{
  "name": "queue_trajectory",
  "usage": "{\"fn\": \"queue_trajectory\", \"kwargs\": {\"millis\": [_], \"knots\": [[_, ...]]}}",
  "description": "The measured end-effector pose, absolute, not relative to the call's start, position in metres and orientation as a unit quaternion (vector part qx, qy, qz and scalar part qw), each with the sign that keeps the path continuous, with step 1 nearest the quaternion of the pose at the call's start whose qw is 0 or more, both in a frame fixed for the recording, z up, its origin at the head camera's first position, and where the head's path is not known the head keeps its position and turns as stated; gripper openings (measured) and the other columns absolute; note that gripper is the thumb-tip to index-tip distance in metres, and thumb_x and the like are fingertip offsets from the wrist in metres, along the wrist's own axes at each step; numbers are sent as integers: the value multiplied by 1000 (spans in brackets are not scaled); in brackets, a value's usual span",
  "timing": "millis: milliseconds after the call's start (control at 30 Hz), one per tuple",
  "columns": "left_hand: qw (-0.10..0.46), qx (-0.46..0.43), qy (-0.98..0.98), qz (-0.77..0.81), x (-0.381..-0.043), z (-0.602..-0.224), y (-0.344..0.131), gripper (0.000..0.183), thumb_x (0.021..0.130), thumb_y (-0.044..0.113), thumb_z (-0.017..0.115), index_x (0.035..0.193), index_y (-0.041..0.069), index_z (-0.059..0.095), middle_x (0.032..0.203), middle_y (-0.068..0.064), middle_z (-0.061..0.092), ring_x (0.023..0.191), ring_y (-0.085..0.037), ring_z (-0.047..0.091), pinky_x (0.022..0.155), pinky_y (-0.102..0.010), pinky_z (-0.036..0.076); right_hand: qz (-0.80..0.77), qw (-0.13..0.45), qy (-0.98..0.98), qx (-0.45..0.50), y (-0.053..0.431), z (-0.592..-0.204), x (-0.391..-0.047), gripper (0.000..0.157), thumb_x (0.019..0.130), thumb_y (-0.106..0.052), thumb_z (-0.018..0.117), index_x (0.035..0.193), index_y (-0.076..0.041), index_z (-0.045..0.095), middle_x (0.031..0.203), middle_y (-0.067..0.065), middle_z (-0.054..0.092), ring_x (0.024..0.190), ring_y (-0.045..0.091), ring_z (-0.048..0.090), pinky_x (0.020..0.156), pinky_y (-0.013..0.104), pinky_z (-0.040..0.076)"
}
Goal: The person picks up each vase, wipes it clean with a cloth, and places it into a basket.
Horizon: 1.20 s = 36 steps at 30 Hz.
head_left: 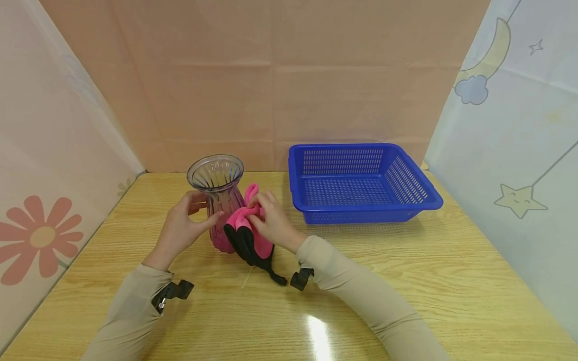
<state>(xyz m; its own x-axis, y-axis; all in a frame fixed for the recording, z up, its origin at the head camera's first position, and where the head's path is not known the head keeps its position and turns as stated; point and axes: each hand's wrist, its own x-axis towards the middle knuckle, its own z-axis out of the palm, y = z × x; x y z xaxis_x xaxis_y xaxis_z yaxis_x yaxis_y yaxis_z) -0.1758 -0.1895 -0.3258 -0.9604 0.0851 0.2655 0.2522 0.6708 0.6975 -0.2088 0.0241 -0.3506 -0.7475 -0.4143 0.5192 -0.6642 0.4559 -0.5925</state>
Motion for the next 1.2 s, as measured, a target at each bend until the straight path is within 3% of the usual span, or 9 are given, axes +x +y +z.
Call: {"fn": "queue_trajectory", "kwargs": {"millis": [133,400,667,967,1200], "knots": [[103,-90,-908,-396,-175,-325,-189,60,84,32,69,128,1,42,128,-23,53,118,-38,52,102,-53,42,410,154,-840,321,24,-352,-209,15,83,-5,67,91,-4,54,91,11,52,84,22,48,68,21,41],[105,-91,-907,-397,-176,-326,-189,60,84,33,69,128,1,43,128,-22,54,117,-38,53,102,-53,43,418,152,-838,317,24,-353,-208,14,84,-5,66,91,-5,54,90,10,51,83,20,46,66,19,37],[106,-96,-905,-402,-176,-325,-189,61,83,32,69,128,1,42,128,-23,54,117,-38,52,102,-54,42,441,160,-825,314,22,-349,-209,13,85,-3,64,92,-2,55,93,13,53,86,21,48,71,38,49],[111,-97,-904,-402,-174,-323,-189,54,84,22,69,126,-1,44,126,-24,55,116,-39,53,101,-53,43,452,187,-814,312,19,-339,-210,13,84,-5,66,93,-1,58,93,14,56,90,23,54,73,31,53],[115,-102,-902,-404,-176,-325,-189,53,83,15,68,127,-2,43,126,-24,55,115,-39,54,100,-53,44,476,198,-796,317,16,-328,-210,13,83,-1,65,94,2,57,96,17,56,95,27,56,79,38,56]]}}
